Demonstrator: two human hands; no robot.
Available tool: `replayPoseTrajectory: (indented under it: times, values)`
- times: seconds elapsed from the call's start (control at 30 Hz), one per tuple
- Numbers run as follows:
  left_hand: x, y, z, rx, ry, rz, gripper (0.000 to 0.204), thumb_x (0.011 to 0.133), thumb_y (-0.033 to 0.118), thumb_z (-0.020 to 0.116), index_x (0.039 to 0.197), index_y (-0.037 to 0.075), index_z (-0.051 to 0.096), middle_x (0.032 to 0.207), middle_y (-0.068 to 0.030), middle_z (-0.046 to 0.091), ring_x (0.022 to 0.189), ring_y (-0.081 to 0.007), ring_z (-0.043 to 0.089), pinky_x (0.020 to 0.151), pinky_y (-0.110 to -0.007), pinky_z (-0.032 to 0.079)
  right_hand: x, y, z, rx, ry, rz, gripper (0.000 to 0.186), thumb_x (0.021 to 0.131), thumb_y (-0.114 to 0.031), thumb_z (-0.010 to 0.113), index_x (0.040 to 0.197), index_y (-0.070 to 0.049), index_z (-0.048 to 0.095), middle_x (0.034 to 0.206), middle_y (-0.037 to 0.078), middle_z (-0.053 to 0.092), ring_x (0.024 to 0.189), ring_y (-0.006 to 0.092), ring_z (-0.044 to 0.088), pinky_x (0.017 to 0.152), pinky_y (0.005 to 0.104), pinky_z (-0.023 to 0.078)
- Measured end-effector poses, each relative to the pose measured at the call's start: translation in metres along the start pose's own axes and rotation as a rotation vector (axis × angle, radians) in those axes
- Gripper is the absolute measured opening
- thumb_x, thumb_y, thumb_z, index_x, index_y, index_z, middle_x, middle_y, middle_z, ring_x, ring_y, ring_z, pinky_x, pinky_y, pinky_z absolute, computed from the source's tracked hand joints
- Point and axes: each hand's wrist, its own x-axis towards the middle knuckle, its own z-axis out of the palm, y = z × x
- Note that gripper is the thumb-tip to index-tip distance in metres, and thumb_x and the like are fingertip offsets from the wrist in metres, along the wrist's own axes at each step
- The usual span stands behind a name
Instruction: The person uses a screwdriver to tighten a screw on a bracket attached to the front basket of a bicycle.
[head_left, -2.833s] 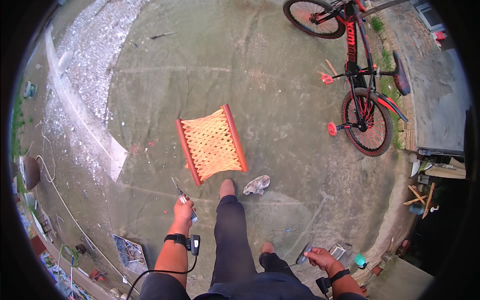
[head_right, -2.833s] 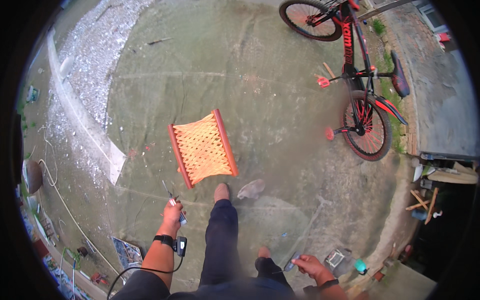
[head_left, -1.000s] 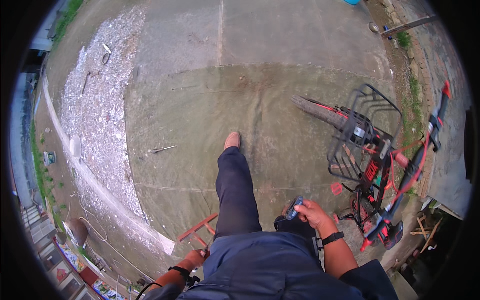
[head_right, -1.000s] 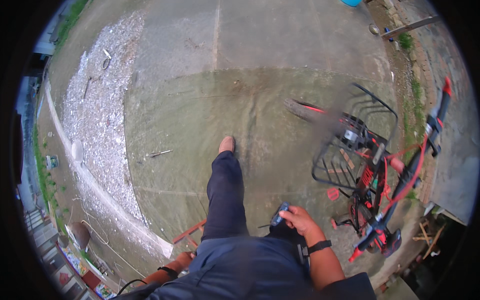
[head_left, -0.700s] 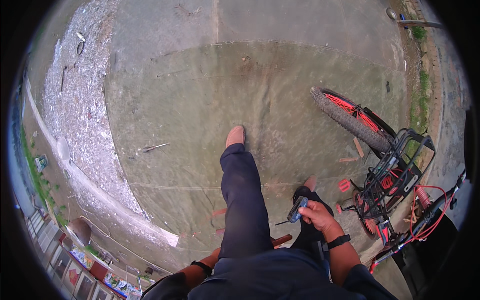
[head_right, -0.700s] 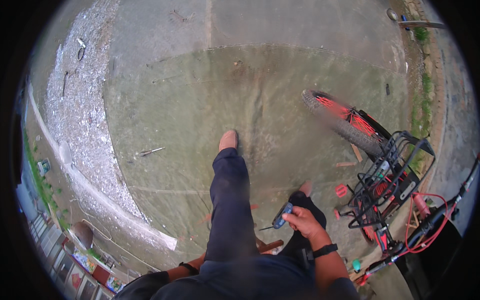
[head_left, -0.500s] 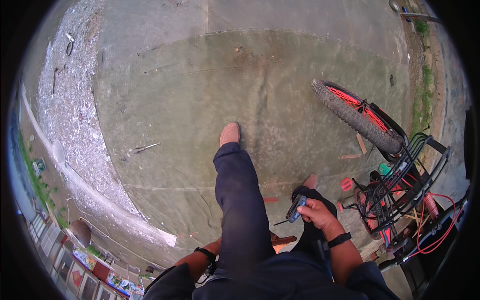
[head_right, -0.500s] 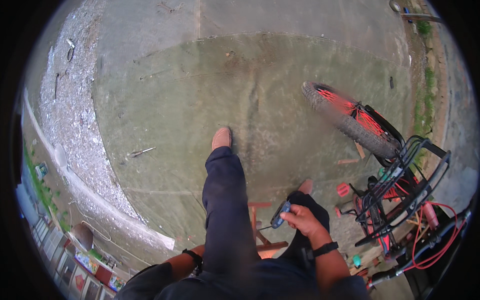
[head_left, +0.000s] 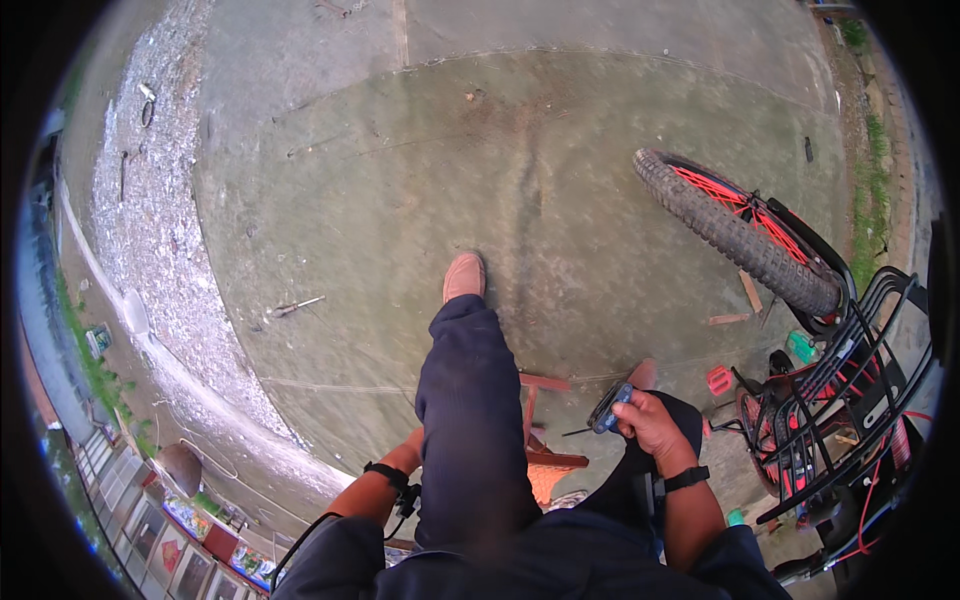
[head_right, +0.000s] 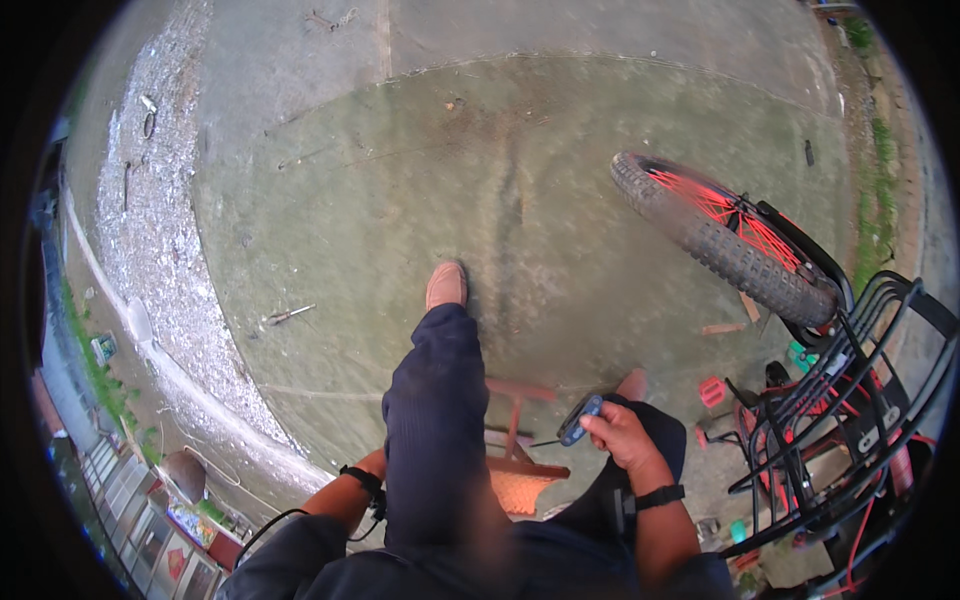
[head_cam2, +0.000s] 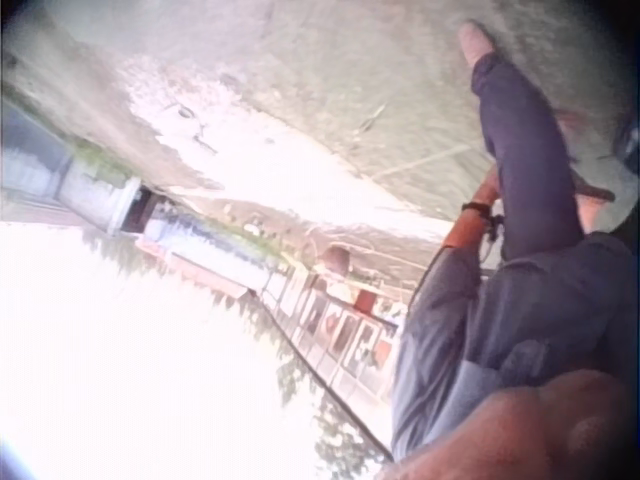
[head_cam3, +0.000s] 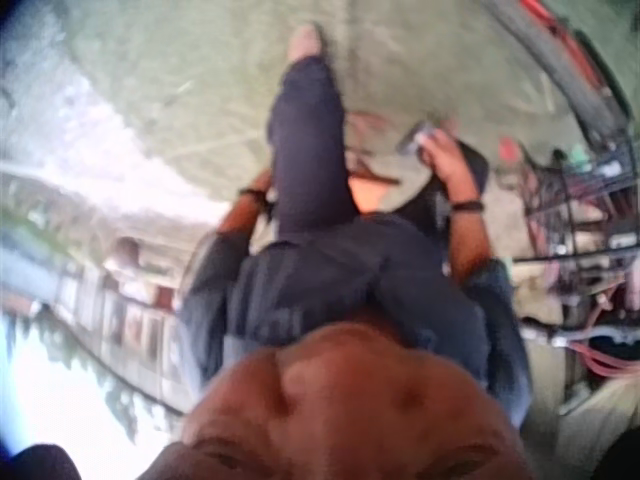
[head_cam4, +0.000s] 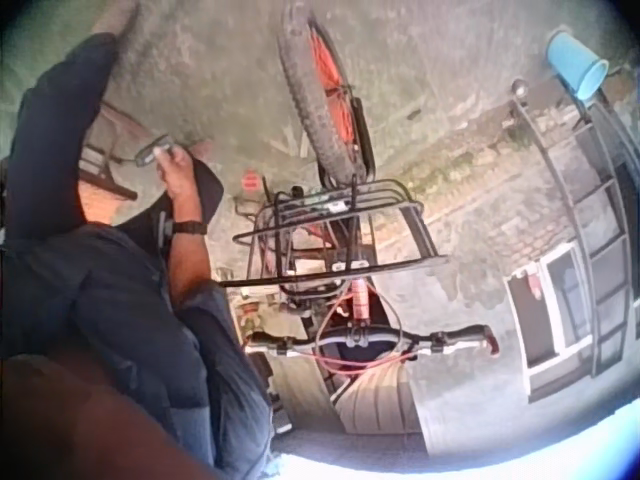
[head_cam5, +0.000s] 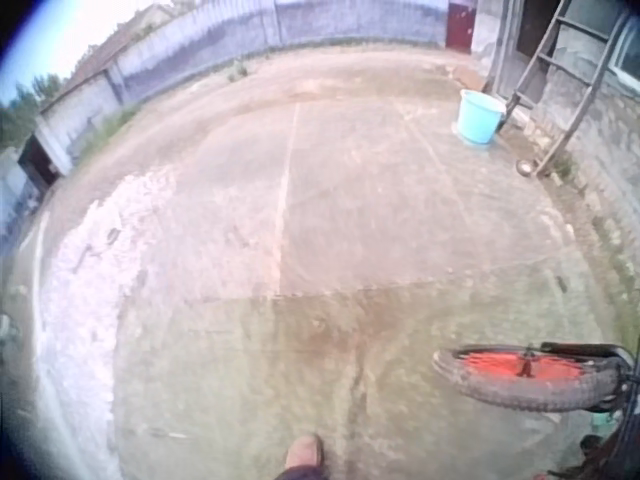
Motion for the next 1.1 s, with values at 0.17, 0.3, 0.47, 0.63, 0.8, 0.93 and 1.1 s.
replayPoseTrajectory:
  times: [0.17,0.3,0.47,0.63,0.8,0.93,1.1]
  values:
    - [-0.008,0.019,-0.045,0.380,0.047,-0.258,0.051,0.080,0.034,0.072,0.119,0.002,0.064,0.113,-0.0206,0.069,0.112,-0.0312,0.064,0.093,-0.040,0.050,0.030,-0.005,-0.008,0.006,-0.056,-0.114,0.029,0.088,-0.032,0.070,0.095,-0.005,0.063,0.073,0.000,0.060,0.055,0.0061,0.046,0.049,0.0208,0.034]
    - [0.014,0.132,-0.091,0.072,0.339,-0.604,0.036,0.080,0.016,0.075,0.111,0.001,0.064,0.083,-0.0114,0.070,0.070,-0.0201,0.069,0.061,-0.034,0.055,0.057,-0.018,-0.011,0.029,-0.036,-0.254,0.033,0.085,-0.035,0.072,0.096,-0.005,0.065,0.069,-0.003,0.056,0.055,0.0057,0.045,0.049,0.0207,0.035]
    - [0.073,0.136,-0.150,-0.085,0.506,-0.388,0.032,0.082,0.008,0.073,0.110,-0.001,0.061,0.073,-0.0079,0.064,0.057,-0.0163,0.062,0.051,-0.030,0.050,0.078,-0.023,-0.009,0.013,-0.020,-0.472,0.038,0.081,-0.040,0.074,0.094,-0.005,0.065,0.073,-0.002,0.060,0.056,0.0056,0.046,0.050,0.0207,0.035]
    - [0.102,0.223,-0.145,-0.207,0.602,0.016,0.037,0.082,0.009,0.072,0.114,-0.004,0.059,0.078,-0.0062,0.063,0.060,-0.0143,0.059,0.053,-0.028,0.048,0.055,-0.013,-0.012,0.093,-0.016,-0.663,0.038,0.081,-0.042,0.075,0.093,-0.009,0.064,0.081,0.002,0.066,0.056,0.0050,0.047,0.048,0.0191,0.036]
    - [0.061,0.284,-0.111,-0.225,0.640,0.289,0.030,0.086,0.013,0.072,0.110,-0.002,0.060,0.083,-0.0060,0.066,0.068,-0.0128,0.063,0.062,-0.027,0.052,0.027,0.008,-0.015,0.278,0.038,-0.830,0.034,0.085,-0.043,0.073,0.086,-0.011,0.062,0.065,-0.005,0.049,0.053,0.0061,0.042,0.047,0.0209,0.032]
    - [0.017,0.302,-0.094,-0.167,0.626,0.486,0.029,0.086,0.015,0.074,0.106,0.000,0.060,0.079,-0.0046,0.064,0.062,-0.0105,0.061,0.057,-0.026,0.050,0.002,0.031,-0.006,0.397,0.046,-0.890,0.035,0.088,-0.045,0.070,0.084,-0.011,0.062,0.061,-0.007,0.040,0.052,0.0077,0.040,0.046,0.0233,0.030]
    - [-0.031,0.301,-0.042,0.421,0.639,0.602,0.030,0.081,0.026,0.080,0.095,0.003,0.065,0.080,-0.0063,0.066,0.075,-0.0180,0.065,0.067,-0.033,0.052,-0.023,0.059,-0.007,0.447,0.014,-0.983,0.037,0.088,-0.047,0.070,0.086,-0.012,0.062,0.061,-0.006,0.040,0.052,0.0084,0.038,0.046,0.0244,0.029]
